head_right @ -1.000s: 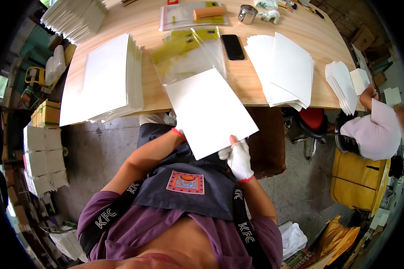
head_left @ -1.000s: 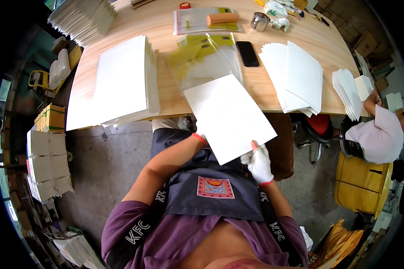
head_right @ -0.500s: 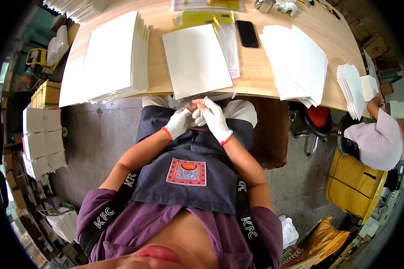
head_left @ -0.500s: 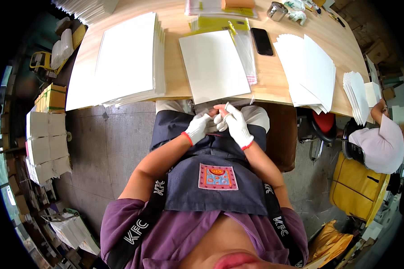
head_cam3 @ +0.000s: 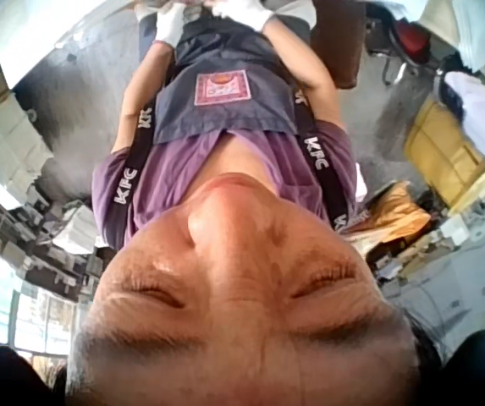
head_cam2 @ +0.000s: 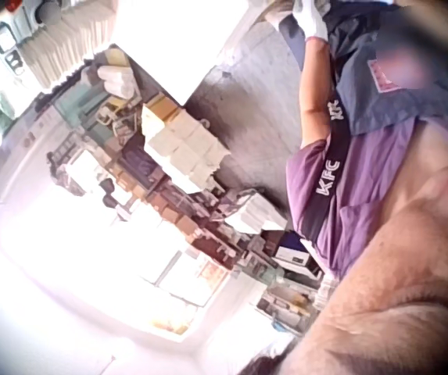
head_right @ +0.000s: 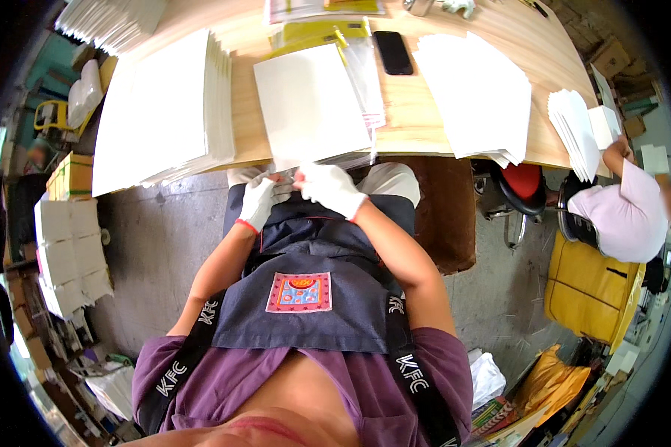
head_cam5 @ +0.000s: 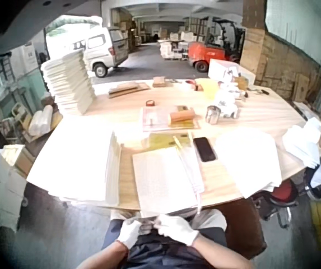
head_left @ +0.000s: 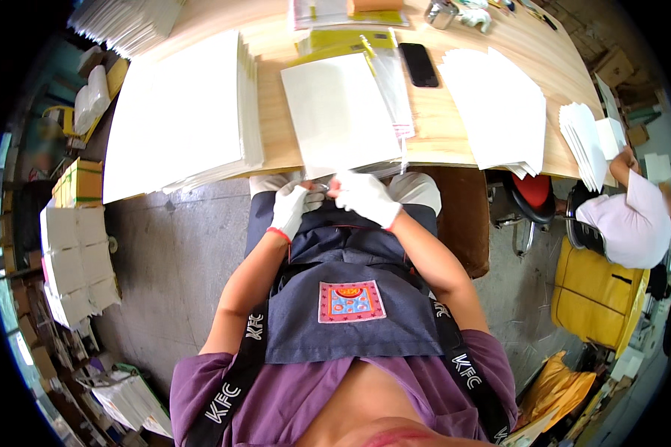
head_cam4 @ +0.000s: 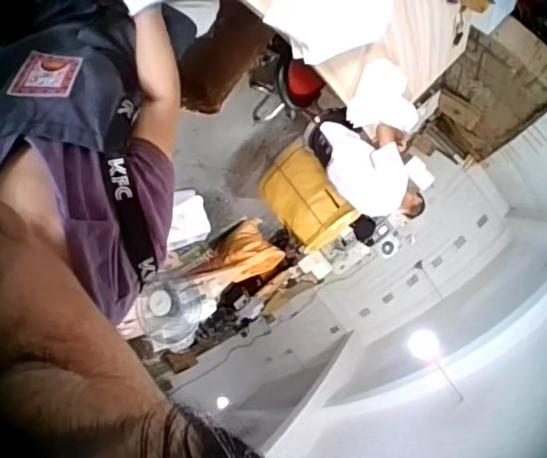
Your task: The person repeatedly picks up white sheets of paper and inserts them into clear plastic sleeves. They then place the filled sleeves onto a stack on the table. The process is continuous and repetitive.
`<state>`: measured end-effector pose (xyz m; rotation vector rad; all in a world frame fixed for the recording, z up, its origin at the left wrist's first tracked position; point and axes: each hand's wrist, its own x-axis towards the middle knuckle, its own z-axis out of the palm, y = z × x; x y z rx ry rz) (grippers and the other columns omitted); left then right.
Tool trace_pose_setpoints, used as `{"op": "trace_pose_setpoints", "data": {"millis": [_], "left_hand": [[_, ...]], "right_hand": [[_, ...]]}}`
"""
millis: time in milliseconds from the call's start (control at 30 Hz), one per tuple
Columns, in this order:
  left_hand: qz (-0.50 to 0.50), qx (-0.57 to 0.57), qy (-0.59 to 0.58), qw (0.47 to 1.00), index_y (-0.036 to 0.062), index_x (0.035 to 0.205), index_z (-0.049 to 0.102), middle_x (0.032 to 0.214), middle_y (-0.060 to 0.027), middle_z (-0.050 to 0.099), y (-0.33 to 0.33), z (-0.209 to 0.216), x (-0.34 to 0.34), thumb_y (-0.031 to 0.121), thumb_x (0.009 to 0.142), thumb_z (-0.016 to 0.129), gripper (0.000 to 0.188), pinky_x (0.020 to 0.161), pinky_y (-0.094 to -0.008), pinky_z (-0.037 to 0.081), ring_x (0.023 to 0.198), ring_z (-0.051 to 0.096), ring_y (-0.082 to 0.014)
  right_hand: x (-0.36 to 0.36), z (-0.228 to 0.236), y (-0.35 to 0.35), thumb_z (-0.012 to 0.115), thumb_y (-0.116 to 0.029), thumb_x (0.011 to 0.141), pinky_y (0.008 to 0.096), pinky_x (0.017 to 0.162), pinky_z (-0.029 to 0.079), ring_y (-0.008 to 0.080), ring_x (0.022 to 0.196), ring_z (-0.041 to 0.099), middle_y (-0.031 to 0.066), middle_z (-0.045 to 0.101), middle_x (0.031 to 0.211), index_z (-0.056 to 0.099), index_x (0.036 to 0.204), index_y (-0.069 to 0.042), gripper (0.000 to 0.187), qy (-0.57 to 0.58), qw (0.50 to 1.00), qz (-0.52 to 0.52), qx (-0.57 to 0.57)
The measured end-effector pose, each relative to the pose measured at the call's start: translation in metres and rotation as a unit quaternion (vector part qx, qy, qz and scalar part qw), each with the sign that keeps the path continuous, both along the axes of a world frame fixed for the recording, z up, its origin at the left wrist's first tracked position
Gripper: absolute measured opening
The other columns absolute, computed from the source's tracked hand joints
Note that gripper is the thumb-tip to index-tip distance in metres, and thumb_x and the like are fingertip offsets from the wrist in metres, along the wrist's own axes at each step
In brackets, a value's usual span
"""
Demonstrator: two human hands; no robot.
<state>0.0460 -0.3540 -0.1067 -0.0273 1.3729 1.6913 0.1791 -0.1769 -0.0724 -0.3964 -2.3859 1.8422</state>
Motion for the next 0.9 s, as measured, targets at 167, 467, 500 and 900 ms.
{"op": "trace_pose_setpoints", "data": {"millis": [167,467,500,900], "left_hand": [[-0.080,-0.007,0.140,0.987,-0.0016,0.102,0.063,0.107,-0.0119,0.069,-0.016,0.011,-0.006,0.026,0.098,0.057,0.028,0.074,-0.0267,0.056,0.087,0.067,-0.0163],[-0.054,-0.094,0.799,0.591,0.0123,0.092,0.062,0.103,-0.0095,0.064,-0.017,0.016,-0.011,0.007,0.072,0.077,0.026,0.057,-0.0350,0.051,0.073,0.063,-0.0257],[-0.072,-0.076,0.808,0.579,0.0129,0.091,0.062,0.103,-0.0085,0.064,-0.012,0.017,-0.014,0.008,0.071,0.078,0.026,0.057,-0.0357,0.051,0.072,0.063,-0.0249],[0.035,-0.077,0.438,0.895,0.0058,0.105,0.061,0.081,-0.0006,0.061,-0.016,0.008,-0.013,0.010,0.085,0.071,0.023,0.063,-0.0303,0.048,0.072,0.060,-0.0154]], "right_hand": [[0.190,-0.062,0.114,0.050,-0.021,0.093,0.0326,0.069,0.047,0.0183,0.078,0.056,0.0069,0.060,0.084,0.055,0.094,-0.008,0.013,0.208,0.772,-0.512,-0.315],[0.223,-0.022,0.066,0.065,-0.032,0.086,0.0405,0.073,0.052,0.0289,0.082,0.067,0.0092,0.070,0.092,0.065,0.090,-0.008,0.024,-0.368,0.871,-0.144,0.291],[0.187,-0.004,0.058,0.065,-0.029,0.087,0.0403,0.069,0.051,0.0280,0.083,0.067,0.0080,0.069,0.092,0.063,0.090,-0.009,0.020,-0.228,0.884,-0.173,0.370],[0.035,0.016,0.065,0.068,-0.024,0.083,0.0431,0.074,0.047,0.0314,0.086,0.061,0.0118,0.062,0.085,0.059,0.084,-0.006,0.020,-0.047,0.894,-0.143,0.422]]}}
